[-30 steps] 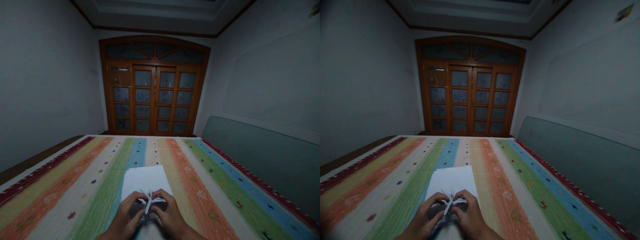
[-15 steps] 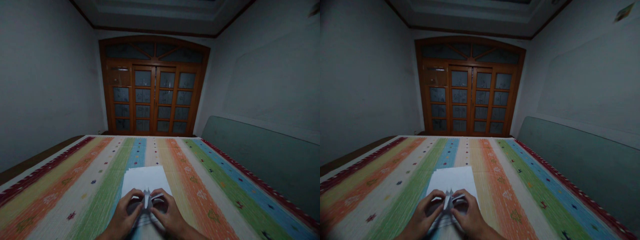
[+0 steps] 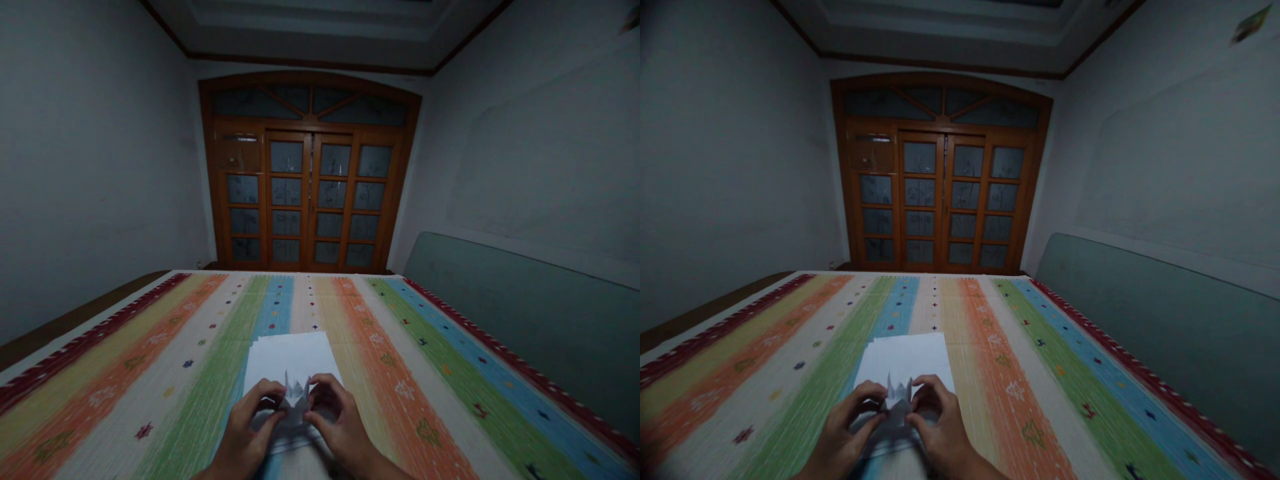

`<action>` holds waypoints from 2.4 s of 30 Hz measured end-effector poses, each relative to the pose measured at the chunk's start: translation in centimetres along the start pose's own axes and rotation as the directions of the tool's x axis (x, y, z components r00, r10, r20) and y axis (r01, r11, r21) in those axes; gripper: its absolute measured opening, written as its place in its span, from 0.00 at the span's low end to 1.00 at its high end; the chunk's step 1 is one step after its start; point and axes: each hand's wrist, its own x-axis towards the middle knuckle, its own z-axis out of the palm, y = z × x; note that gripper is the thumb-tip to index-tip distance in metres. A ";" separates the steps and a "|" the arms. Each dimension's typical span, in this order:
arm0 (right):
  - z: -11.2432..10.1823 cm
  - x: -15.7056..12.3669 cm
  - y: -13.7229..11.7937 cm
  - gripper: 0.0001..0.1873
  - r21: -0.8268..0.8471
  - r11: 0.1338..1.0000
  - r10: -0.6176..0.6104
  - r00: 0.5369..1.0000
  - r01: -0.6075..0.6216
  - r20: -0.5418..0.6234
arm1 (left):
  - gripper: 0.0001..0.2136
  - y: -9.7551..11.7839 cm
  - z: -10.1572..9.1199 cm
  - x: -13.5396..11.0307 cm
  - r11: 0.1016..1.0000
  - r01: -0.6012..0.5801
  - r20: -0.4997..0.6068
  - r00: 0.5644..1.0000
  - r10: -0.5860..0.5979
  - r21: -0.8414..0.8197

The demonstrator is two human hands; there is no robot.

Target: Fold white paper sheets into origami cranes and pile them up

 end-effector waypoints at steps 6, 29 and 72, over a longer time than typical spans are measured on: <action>-0.1 0.0 0.1 0.15 -0.034 0.999 -0.017 1.000 0.018 0.017 | 0.13 -0.4 -0.1 -0.1 0.999 -0.019 0.024 1.000 0.018 0.028; -0.3 -0.5 0.7 0.26 -0.180 0.977 -0.105 0.991 0.118 0.079 | 0.20 1.2 -0.5 0.7 0.960 -0.246 0.133 0.964 0.229 0.132; -8.5 5.2 -2.2 0.11 -0.699 0.697 -0.312 0.945 0.159 -0.097 | 0.11 0.2 0.1 0.1 0.935 -0.119 0.352 0.936 -0.006 0.334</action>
